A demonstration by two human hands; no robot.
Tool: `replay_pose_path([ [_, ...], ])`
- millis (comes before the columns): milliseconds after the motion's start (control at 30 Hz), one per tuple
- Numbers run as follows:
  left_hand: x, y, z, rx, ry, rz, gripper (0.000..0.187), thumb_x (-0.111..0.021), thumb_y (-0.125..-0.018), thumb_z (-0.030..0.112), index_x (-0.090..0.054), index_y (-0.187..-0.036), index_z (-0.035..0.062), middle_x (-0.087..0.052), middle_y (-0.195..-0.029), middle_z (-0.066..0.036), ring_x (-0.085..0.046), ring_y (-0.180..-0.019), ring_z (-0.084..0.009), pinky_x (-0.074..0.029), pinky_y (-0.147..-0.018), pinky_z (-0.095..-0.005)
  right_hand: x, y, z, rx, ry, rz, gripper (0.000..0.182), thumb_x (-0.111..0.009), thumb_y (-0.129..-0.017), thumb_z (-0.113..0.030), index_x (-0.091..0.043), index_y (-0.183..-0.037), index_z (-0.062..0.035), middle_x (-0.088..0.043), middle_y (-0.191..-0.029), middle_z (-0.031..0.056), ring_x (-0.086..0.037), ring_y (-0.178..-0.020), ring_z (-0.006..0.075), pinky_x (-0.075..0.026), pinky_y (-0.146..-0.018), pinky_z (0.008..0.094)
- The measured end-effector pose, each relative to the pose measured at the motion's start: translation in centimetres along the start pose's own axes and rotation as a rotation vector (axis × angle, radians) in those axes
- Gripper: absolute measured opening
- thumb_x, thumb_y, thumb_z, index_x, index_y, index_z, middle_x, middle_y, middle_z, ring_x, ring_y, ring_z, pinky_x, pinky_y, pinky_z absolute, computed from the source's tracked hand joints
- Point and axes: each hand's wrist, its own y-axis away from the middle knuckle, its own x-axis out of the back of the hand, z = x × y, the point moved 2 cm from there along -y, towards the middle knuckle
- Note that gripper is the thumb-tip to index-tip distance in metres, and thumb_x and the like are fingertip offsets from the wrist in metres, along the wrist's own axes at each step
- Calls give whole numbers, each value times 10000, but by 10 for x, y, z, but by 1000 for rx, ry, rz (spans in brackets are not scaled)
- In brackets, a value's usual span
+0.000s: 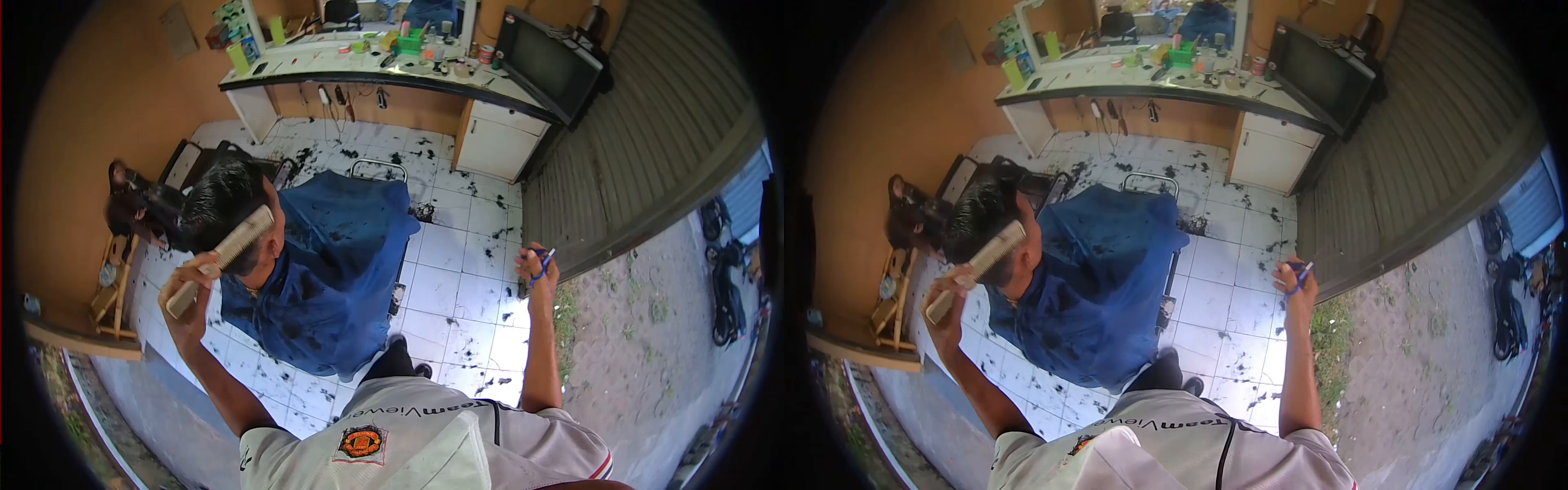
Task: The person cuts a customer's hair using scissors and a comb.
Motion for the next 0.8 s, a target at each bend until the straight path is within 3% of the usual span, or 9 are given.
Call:
replay_pose_path([
  [100,-1,16,12,-11,-15,-18,94,-696,-898,104,-619,-880,53,-696,-1039,-177,-669,-964,-258,-506,-925,-411,-45,-30,-6,-28,-3,-191,591,-736,-885,-377,-551,-1292,9,-677,-1085,128,-687,-945,216,-563,-794,333],
  [200,23,36,-10,-33,335,561,204,-658,-907,86,-580,-1084,21,-601,-1245,-256,-599,-1153,-331,-521,-950,-469,-75,-69,10,108,115,-292,505,-754,-870,-216,-568,-1278,16,-671,-1072,108,-644,-904,172,-536,-765,280],
  [300,31,9,-4,82,160,894,157,-611,-879,-42,-601,-1035,-25,-581,-1283,-313,-612,-1171,-352,-569,-942,-398,-90,-113,25,168,249,-340,476,-732,-882,-130,-560,-1299,20,-671,-1080,101,-615,-903,156,-528,-761,263],
  [433,21,-6,-6,298,168,727,137,-651,-874,37,-591,-993,11,-609,-1263,-283,-626,-1143,-324,-537,-987,-409,-132,-152,19,141,274,-463,477,-715,-896,-130,-546,-1314,26,-660,-1113,123,-617,-951,177,-537,-779,280],
  [567,-3,-5,7,304,201,513,136,-692,-803,19,-601,-905,25,-642,-1224,-260,-667,-1071,-302,-574,-896,-378,-195,-177,17,80,292,-595,484,-710,-897,-114,-532,-1325,24,-628,-1185,148,-613,-1036,210,-534,-864,329],
  [633,-6,-8,29,376,58,186,95,-629,-778,-77,-594,-806,6,-688,-1115,-267,-668,-1079,-297,-579,-871,-360,-233,-195,26,62,278,-676,486,-712,-895,-105,-529,-1327,19,-618,-1205,152,-611,-1060,218,-526,-897,340],
  [667,-7,-24,42,249,33,-43,74,-651,-794,-59,-607,-786,1,-696,-1093,-262,-681,-1062,-326,-586,-862,-359,-253,-204,35,113,257,-765,485,-716,-891,-95,-531,-1326,16,-616,-1207,147,-608,-1069,221,-516,-919,341],
  [700,-6,-26,40,270,17,-25,74,-651,-794,-59,-607,-786,1,-696,-1093,-262,-681,-1062,-326,-586,-862,-359,-275,-209,38,163,232,-853,485,-720,-888,-84,-532,-1324,13,-613,-1210,143,-605,-1078,223,-505,-941,342],
  [800,6,-44,33,343,196,597,100,-682,-803,-40,-618,-873,-9,-672,-1150,-276,-691,-1045,-330,-602,-852,-346,-344,-208,30,148,210,-1033,506,-746,-870,-79,-543,-1326,6,-620,-1198,133,-614,-1079,221,-497,-953,331],
])
